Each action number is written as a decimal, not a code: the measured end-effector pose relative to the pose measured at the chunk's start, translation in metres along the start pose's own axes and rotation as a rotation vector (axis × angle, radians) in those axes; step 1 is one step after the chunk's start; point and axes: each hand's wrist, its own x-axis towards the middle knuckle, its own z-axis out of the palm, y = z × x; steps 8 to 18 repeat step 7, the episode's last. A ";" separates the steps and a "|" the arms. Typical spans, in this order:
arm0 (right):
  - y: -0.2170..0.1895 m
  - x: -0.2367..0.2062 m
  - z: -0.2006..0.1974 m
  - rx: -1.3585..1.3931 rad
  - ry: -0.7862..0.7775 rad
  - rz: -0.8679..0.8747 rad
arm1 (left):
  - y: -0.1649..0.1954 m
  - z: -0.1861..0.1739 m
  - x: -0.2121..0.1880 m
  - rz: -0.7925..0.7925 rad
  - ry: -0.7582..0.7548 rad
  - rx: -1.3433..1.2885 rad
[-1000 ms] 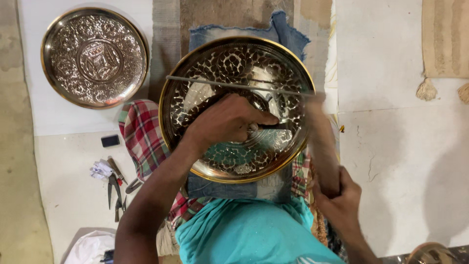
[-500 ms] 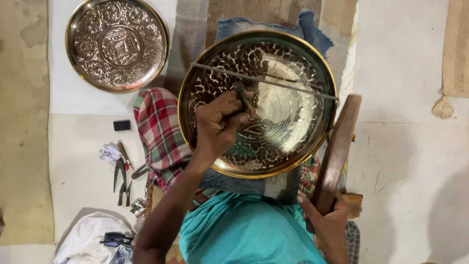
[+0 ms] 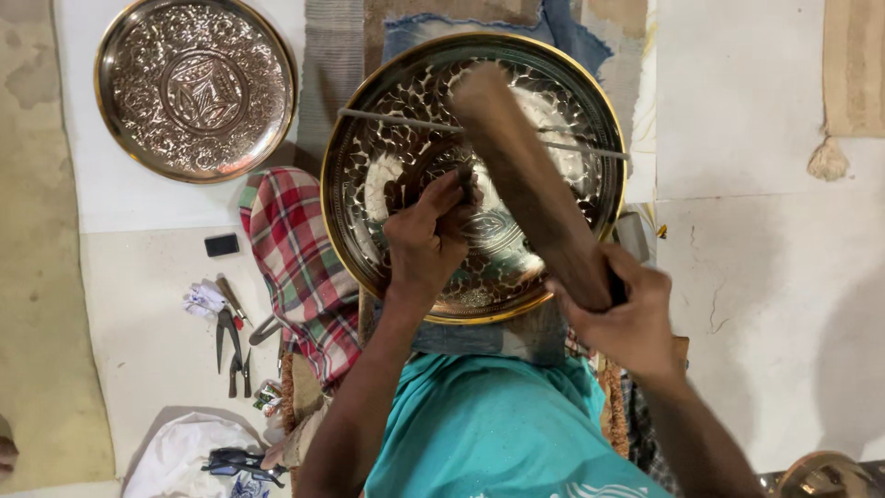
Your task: The person uses a hammer and a metal punch to emboss a decorative pattern on a brass tray. They repeatedly strike the punch to create a textured design across the tray's surface.
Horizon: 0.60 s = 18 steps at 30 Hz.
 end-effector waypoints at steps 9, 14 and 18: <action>-0.047 0.058 -0.052 -0.116 -0.189 -0.197 | 0.003 0.000 -0.002 -0.044 -0.008 -0.037; -0.047 0.058 -0.052 -0.116 -0.189 -0.197 | 0.003 0.000 -0.002 -0.044 -0.008 -0.037; -0.047 0.058 -0.052 -0.116 -0.189 -0.197 | 0.003 0.000 -0.002 -0.044 -0.008 -0.037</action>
